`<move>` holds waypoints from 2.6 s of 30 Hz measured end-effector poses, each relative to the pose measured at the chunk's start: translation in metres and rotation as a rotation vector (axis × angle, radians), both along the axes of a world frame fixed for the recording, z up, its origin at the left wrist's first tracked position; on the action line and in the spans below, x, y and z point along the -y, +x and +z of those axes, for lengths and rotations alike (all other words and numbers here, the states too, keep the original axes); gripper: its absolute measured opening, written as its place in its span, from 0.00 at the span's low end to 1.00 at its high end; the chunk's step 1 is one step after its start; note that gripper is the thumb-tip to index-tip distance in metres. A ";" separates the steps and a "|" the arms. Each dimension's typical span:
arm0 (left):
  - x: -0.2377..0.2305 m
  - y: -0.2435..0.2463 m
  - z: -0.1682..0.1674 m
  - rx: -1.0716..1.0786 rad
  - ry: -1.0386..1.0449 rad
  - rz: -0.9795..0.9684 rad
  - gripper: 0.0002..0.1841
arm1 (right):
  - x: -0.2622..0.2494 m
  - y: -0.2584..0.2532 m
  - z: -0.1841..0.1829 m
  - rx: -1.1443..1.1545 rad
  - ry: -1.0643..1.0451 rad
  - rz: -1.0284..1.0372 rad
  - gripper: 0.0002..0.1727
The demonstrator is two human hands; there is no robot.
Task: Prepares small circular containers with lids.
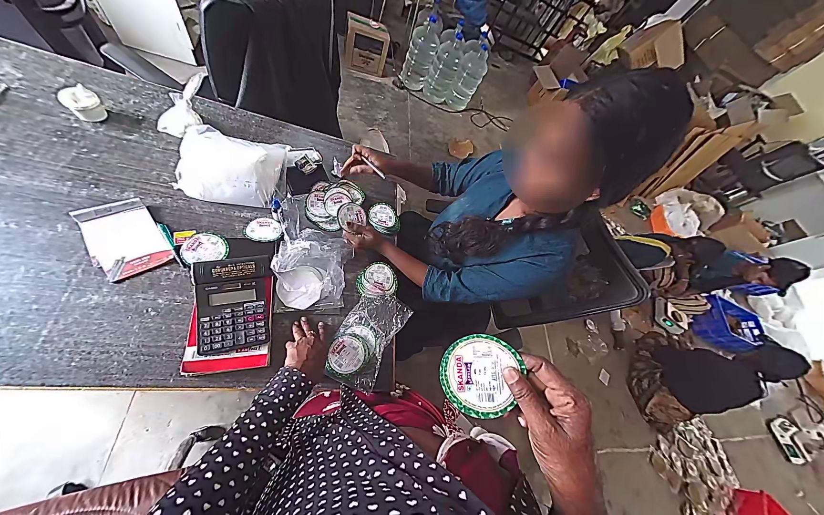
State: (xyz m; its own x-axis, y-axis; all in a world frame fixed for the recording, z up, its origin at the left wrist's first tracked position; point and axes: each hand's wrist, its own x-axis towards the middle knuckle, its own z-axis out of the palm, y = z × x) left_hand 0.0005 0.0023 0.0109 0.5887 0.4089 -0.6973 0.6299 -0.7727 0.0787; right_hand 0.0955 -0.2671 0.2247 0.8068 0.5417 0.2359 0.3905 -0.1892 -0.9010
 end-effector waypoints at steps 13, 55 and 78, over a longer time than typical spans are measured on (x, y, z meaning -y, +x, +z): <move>-0.005 -0.004 0.000 0.024 -0.031 -0.006 0.52 | -0.001 0.002 -0.007 0.004 0.000 -0.018 0.09; -0.014 -0.021 0.062 0.670 -0.608 0.355 0.31 | -0.004 0.014 -0.038 -0.149 0.055 -0.121 0.09; -0.014 -0.013 0.057 0.794 -1.168 1.271 0.29 | 0.005 0.012 -0.037 -0.203 0.002 -0.156 0.09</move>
